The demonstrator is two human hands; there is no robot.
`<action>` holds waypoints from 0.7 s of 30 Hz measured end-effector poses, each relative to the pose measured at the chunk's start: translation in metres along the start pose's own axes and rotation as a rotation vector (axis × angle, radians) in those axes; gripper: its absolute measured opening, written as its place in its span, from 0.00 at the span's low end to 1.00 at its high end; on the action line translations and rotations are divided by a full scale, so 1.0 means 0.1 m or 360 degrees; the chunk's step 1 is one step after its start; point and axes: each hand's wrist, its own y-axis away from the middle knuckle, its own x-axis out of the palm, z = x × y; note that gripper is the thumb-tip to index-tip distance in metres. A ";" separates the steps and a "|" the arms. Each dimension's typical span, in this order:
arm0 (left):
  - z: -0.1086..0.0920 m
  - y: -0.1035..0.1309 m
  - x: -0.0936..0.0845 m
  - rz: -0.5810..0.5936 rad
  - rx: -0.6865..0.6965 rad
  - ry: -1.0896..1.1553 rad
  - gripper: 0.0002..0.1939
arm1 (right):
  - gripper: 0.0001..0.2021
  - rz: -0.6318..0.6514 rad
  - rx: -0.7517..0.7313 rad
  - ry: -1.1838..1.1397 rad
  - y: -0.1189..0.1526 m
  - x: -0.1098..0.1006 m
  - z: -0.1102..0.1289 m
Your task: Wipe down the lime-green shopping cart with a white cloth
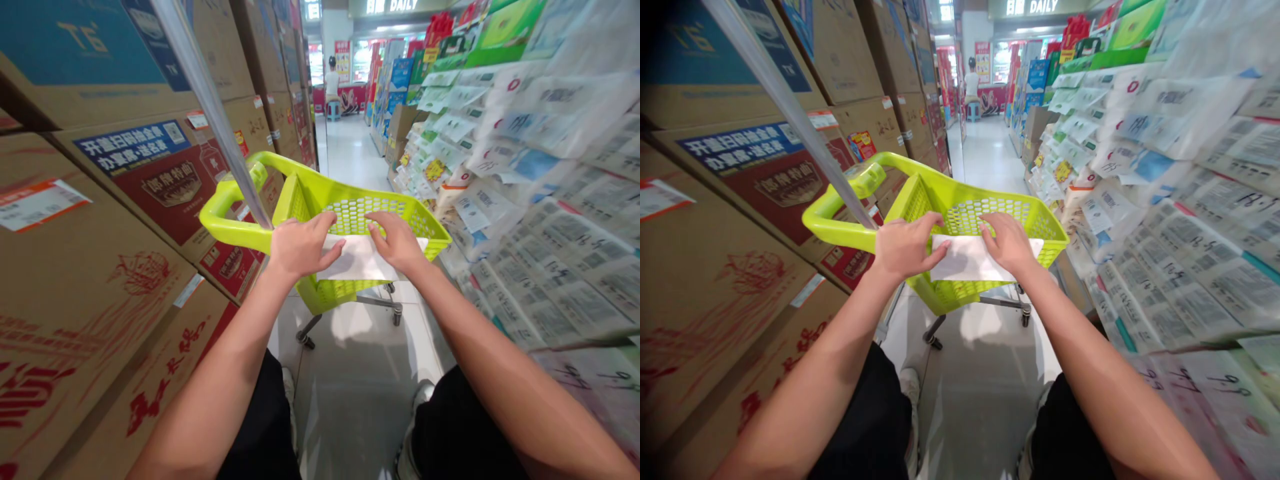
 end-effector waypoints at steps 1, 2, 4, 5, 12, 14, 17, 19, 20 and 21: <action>-0.02 0.00 0.00 -0.0001 -0.0015 -0.0003 0.30 | 0.27 0.0113 0.0012 0.0008 -0.02 0.04 0.12; -0.04 0.01 0.00 -0.0002 -0.0011 -0.0004 0.29 | 0.28 0.0247 0.0048 0.0046 -0.04 0.07 0.20; -0.07 0.02 0.00 -0.0009 0.0013 -0.0008 0.27 | 0.33 0.0471 0.0218 0.0184 -0.08 0.08 0.25; -0.09 0.03 -0.01 -0.0014 0.0023 -0.0014 0.26 | 0.35 0.0536 0.0331 0.0259 -0.11 0.07 0.21; -0.24 0.06 -0.07 -0.0009 0.0120 -0.0019 0.29 | 0.36 0.0651 0.0583 0.0465 -0.13 -0.07 -0.18; -0.28 0.06 -0.08 -0.0016 0.0124 0.0008 0.31 | 0.34 0.0578 0.0376 0.0420 -0.09 0.01 0.06; -0.30 0.08 -0.09 -0.0018 0.0127 0.0014 0.34 | 0.28 0.0439 -0.0036 0.0258 -0.05 0.12 0.46; -0.29 0.11 -0.08 -0.0034 0.0131 -0.0010 0.32 | 0.28 0.0447 -0.0094 0.0219 -0.05 0.13 0.50; -0.27 0.12 -0.08 -0.0041 0.0137 -0.0024 0.31 | 0.29 0.0487 -0.0010 0.0244 -0.06 0.11 0.42; -0.26 0.13 -0.07 -0.0045 0.0147 -0.0036 0.30 | 0.32 0.0534 0.0128 0.0295 -0.06 0.06 0.29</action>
